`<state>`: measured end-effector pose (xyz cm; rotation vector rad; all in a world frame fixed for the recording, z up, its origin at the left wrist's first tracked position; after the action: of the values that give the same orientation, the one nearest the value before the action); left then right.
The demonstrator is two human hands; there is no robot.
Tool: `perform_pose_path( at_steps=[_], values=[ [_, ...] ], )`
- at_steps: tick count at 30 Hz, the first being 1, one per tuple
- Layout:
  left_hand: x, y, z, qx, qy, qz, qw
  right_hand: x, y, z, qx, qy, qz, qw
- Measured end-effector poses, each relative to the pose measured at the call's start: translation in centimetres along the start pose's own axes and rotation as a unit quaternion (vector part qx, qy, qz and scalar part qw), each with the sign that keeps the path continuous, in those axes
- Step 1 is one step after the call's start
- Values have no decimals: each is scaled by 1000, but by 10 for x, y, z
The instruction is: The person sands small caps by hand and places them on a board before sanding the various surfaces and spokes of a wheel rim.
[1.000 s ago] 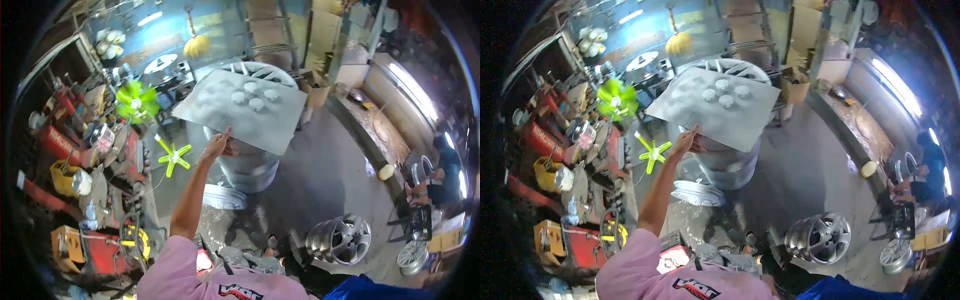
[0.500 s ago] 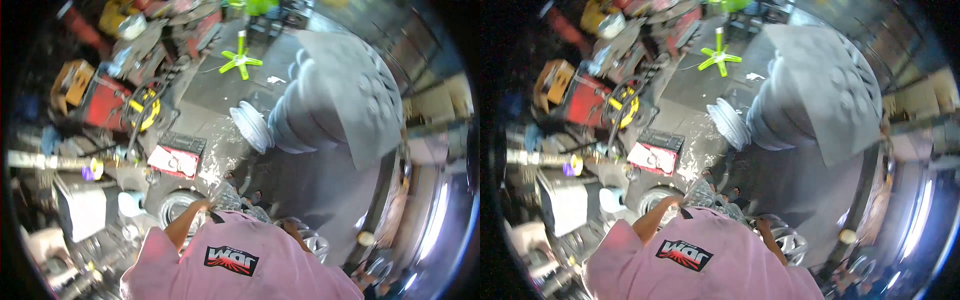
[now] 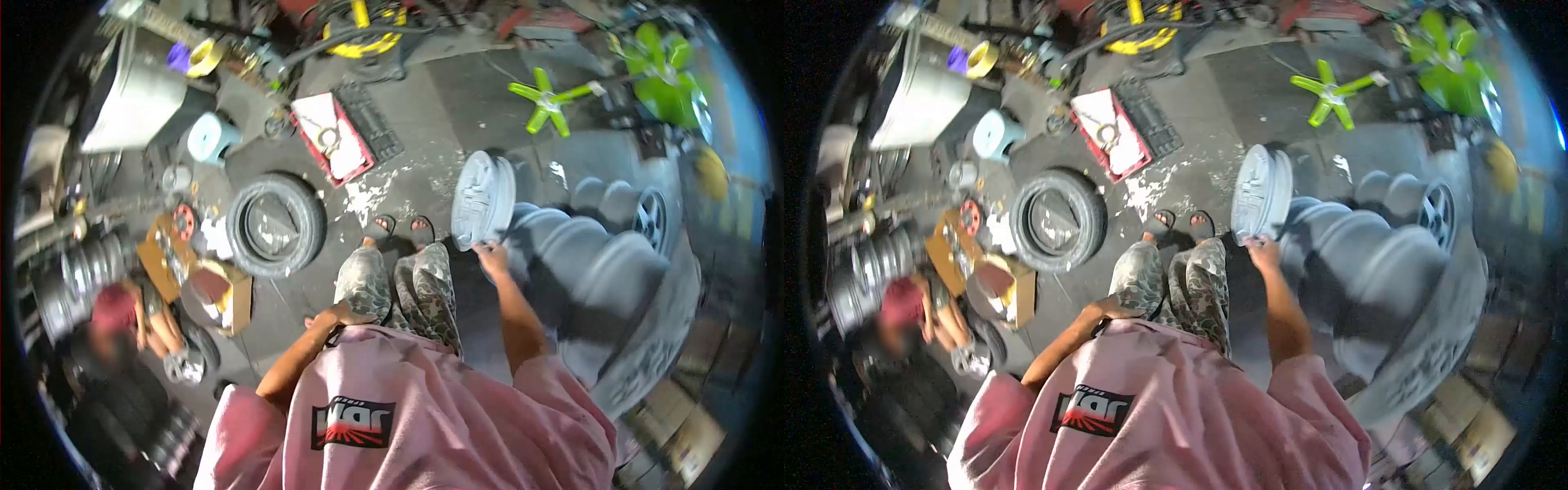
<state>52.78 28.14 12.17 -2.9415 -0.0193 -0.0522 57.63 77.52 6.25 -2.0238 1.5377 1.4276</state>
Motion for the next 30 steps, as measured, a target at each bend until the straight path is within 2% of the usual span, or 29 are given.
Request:
perform_pose_path(
  at_steps=[1, 2, 3, 4, 5, 7, 9, 10, 12, 13, 16, 19, 26, 28, 30],
  values=[
    [12, 0, 0, -15, -5, -21, 1000, 13, -27, 41, 58, 40, 9, 997],
    [23, 0, -2, -30, -11, -42, 999, 27, -63, 87, 94, 26, -17, 995],
    [37, 1, -4, -48, -17, -67, 996, 20, -69, 112, 125, 14, -33, 992],
    [50, 3, -8, -64, -20, -91, 994, 8, -55, 131, 87, 16, -33, 996],
    [64, 3, -12, -82, -28, -116, 989, 27, -68, 155, 140, 140, 109, 974],
    [90, -1, -14, -102, -48, -161, 980, 27, -101, 202, 224, 72, -101, 967],
    [112, -4, -13, -140, -57, -179, 972, 34, -99, 218, 244, 67, -175, 951],
    [121, -9, -12, -144, -49, -184, 971, 44, -88, 217, 229, 83, -180, 953],
    [132, -11, -11, -155, -44, -195, 968, 34, -79, 196, 314, -26, -45, 948],
    [137, -13, -10, -155, -50, -200, 966, 36, -74, 191, 308, -19, -48, 950],
    [147, -17, -4, -157, -74, -202, 964, 22, -58, 180, 301, -91, -54, 948],
    [143, -24, -1, -136, -82, -208, 965, 24, -61, 179, 295, -62, -16, 953],
    [117, -14, -25, -156, -114, -221, 956, 42, -92, 191, 276, -48, -49, 959],
    [117, 0, -31, -163, -137, -251, 944, 47, -67, 185, 274, -27, -45, 960],
    [119, 10, -40, -160, -142, -298, 930, 40, -39, 163, 281, -20, -105, 954]
  ],
)
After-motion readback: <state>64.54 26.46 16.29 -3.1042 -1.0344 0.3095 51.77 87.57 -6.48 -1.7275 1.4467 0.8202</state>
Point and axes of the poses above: each hand's wrist, its own z-axis towards the middle knuckle, its own x-axis out of the palm, y = z × x, the point moved 10 cm from there along z, towards the middle knuckle, and after that the axes turned 9 degrees about x, right-handed, at the moved point
